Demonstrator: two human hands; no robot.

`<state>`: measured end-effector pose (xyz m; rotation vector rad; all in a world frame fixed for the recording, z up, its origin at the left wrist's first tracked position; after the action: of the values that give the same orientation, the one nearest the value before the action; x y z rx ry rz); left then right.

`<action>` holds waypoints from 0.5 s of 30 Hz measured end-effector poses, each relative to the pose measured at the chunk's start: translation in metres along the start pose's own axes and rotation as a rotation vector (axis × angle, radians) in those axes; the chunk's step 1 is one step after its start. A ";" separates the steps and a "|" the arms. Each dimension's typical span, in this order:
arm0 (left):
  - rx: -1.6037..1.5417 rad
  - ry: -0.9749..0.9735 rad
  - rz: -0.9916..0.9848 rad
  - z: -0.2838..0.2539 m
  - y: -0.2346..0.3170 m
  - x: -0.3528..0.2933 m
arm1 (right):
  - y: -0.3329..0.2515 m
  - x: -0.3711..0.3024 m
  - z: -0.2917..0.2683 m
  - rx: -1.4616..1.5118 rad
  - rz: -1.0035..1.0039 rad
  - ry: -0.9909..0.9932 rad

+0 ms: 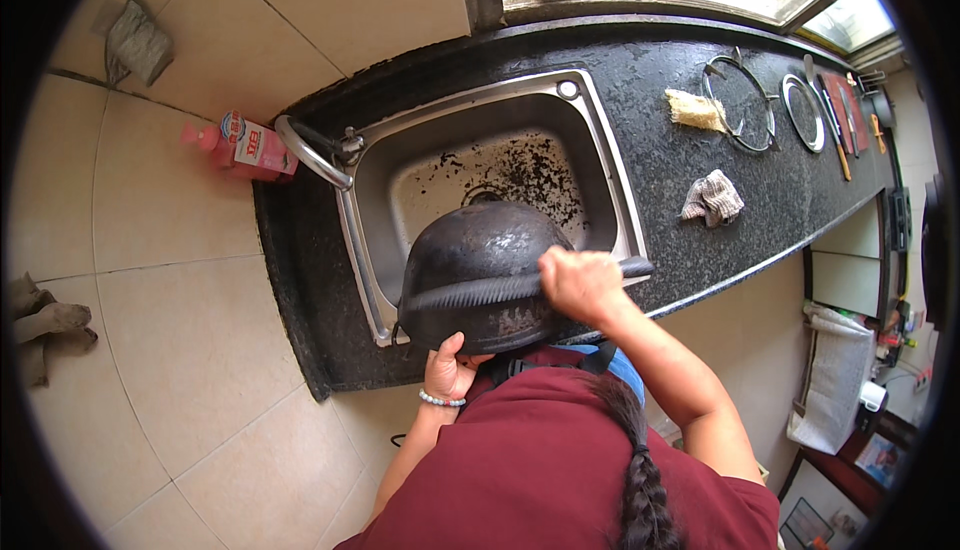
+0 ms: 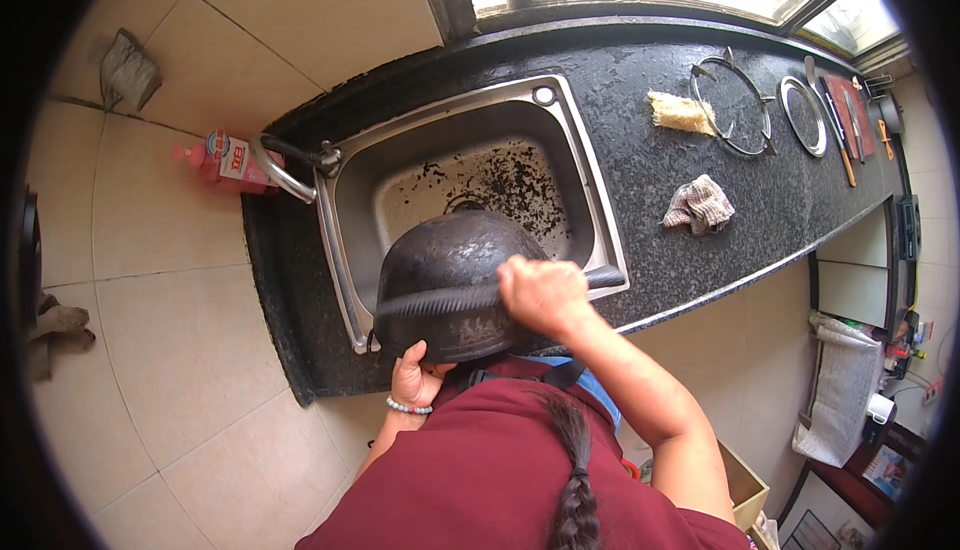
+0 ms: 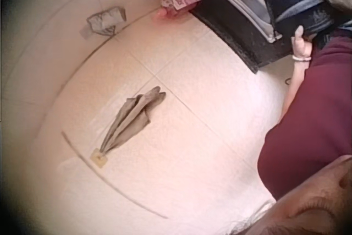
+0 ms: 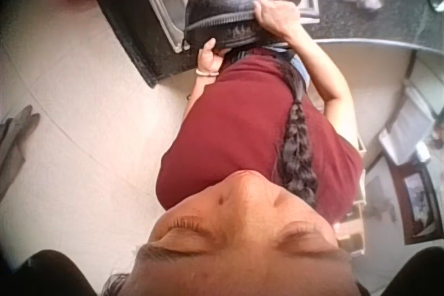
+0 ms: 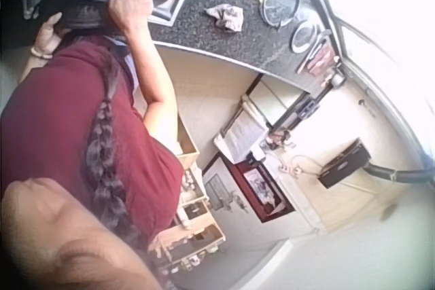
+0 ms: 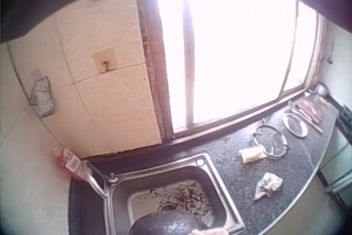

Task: The person cleans the exterior surface of a pan using a brush over a kitchen sink.

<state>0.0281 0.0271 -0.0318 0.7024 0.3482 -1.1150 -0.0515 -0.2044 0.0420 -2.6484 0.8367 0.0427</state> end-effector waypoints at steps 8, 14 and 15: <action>0.008 -0.010 0.011 0.003 -0.001 0.001 | 0.007 0.004 0.006 0.016 0.023 0.061; 0.011 -0.020 -0.005 -0.001 -0.002 0.003 | -0.009 -0.003 0.011 -0.065 -0.089 0.042; 0.012 -0.012 -0.024 0.004 -0.004 0.002 | 0.006 0.006 0.012 -0.080 0.021 0.076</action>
<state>0.0252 0.0225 -0.0313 0.7037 0.3406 -1.1444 -0.0490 -0.2082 0.0278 -2.7311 0.9056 -0.0202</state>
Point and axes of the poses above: each hand's wrist, its own x-axis towards the middle knuckle, its own z-axis out of the palm, y = z × x, the point moved 3 cm from there along x, towards the middle knuckle, and after that the axes turned 1 degree about z, right-handed, at the moved point
